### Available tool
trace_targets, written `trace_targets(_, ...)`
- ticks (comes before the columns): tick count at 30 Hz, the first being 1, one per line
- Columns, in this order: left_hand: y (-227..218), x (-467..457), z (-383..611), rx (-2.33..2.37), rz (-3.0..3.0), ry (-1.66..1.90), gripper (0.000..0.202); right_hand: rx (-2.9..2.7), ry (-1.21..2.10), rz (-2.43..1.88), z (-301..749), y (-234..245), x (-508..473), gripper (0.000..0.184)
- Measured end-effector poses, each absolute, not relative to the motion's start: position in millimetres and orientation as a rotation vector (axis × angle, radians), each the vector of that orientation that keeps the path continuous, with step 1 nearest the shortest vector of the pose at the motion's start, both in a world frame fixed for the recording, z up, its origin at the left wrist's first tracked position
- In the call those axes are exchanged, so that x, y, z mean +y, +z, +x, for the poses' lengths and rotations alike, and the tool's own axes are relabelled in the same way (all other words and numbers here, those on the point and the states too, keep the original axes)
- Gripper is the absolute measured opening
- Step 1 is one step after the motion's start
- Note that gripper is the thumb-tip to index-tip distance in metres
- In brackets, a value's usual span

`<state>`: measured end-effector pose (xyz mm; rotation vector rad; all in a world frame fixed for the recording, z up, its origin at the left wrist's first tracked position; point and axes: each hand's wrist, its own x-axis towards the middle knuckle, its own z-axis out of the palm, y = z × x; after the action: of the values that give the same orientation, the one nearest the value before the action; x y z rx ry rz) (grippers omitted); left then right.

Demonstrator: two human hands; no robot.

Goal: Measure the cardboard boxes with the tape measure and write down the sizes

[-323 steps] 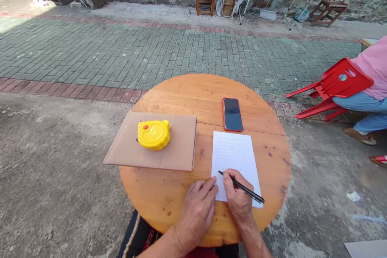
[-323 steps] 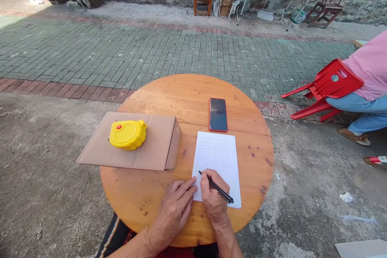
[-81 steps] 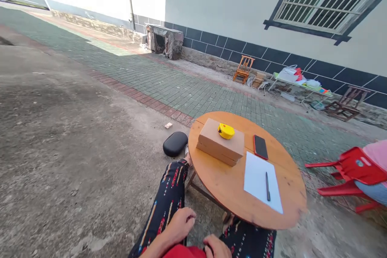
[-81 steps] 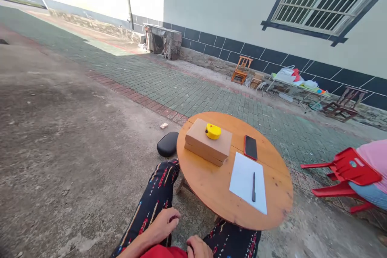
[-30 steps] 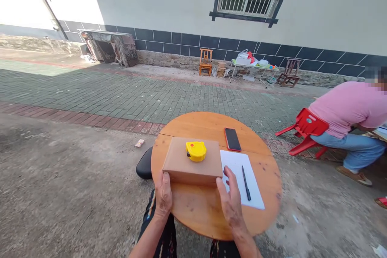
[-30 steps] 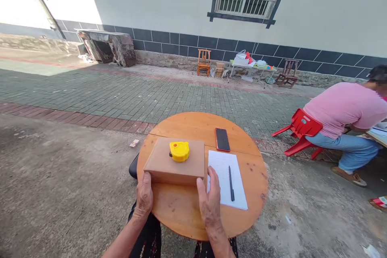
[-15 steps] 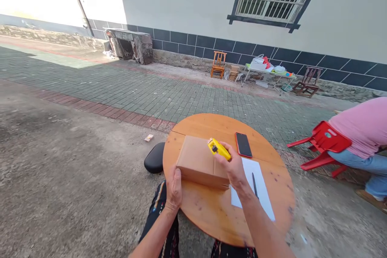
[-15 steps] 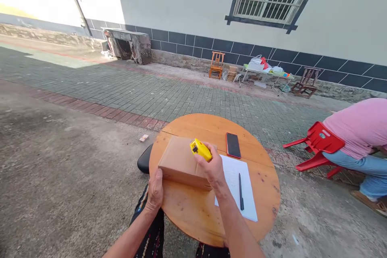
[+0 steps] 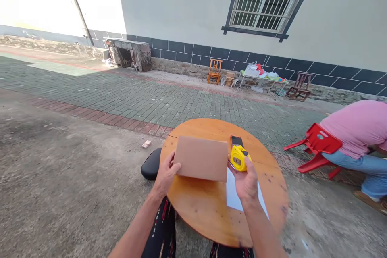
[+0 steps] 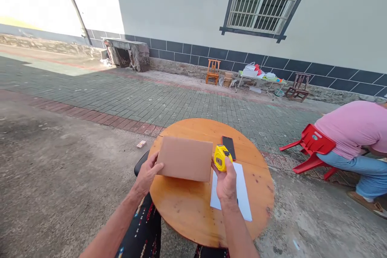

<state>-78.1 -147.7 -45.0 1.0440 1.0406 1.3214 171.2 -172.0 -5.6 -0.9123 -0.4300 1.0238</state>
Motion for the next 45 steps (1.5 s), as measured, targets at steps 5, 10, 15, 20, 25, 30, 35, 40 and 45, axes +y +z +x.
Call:
trace_targets(5, -74, -174, -82, 1.189, 1.101, 1.325, 0.056, -0.314, 1.057, -0.813, 186, -25, -204, 0.039)
trace_targets(10, -95, -197, -73, 1.169, 1.092, 1.345, 0.060, -0.201, 1.091, -0.813, 182, -55, -232, 0.038)
trace_targets(15, -86, -196, -71, 1.221, 1.071, 1.375, 0.065, -0.238, 1.098, -0.804, 168, -52, -241, 0.040)
trace_targets(20, -90, -201, -83, 1.351, 1.061, 1.372, 0.064, -0.243, 1.094, -0.830, 167, -54, -255, 0.043)
trace_targets(25, -82, -233, -82, 1.513, 1.136, 1.430, 0.046, -0.297, 1.138, -0.853, 174, -54, -285, 0.042)
trace_targets(30, -39, -266, -45, 1.206, 1.174, 1.076, 0.040, -0.599, 1.289, -0.935, 175, -46, -310, 0.053)
trace_targets(35, -23, -276, -22, 0.924, 0.979, 0.686, 0.056, -1.234, 1.453, -1.112, 179, -32, -318, 0.061)
trace_targets(40, -45, -281, -26, 0.914, 0.809, 0.643, 0.060, -1.320, 1.565, -1.116, 178, -41, -319, 0.083)
trace_targets(45, -44, -278, -35, 0.850, 0.684, 0.660, 0.058, -1.309, 1.458, -1.123, 171, -52, -315, 0.066)
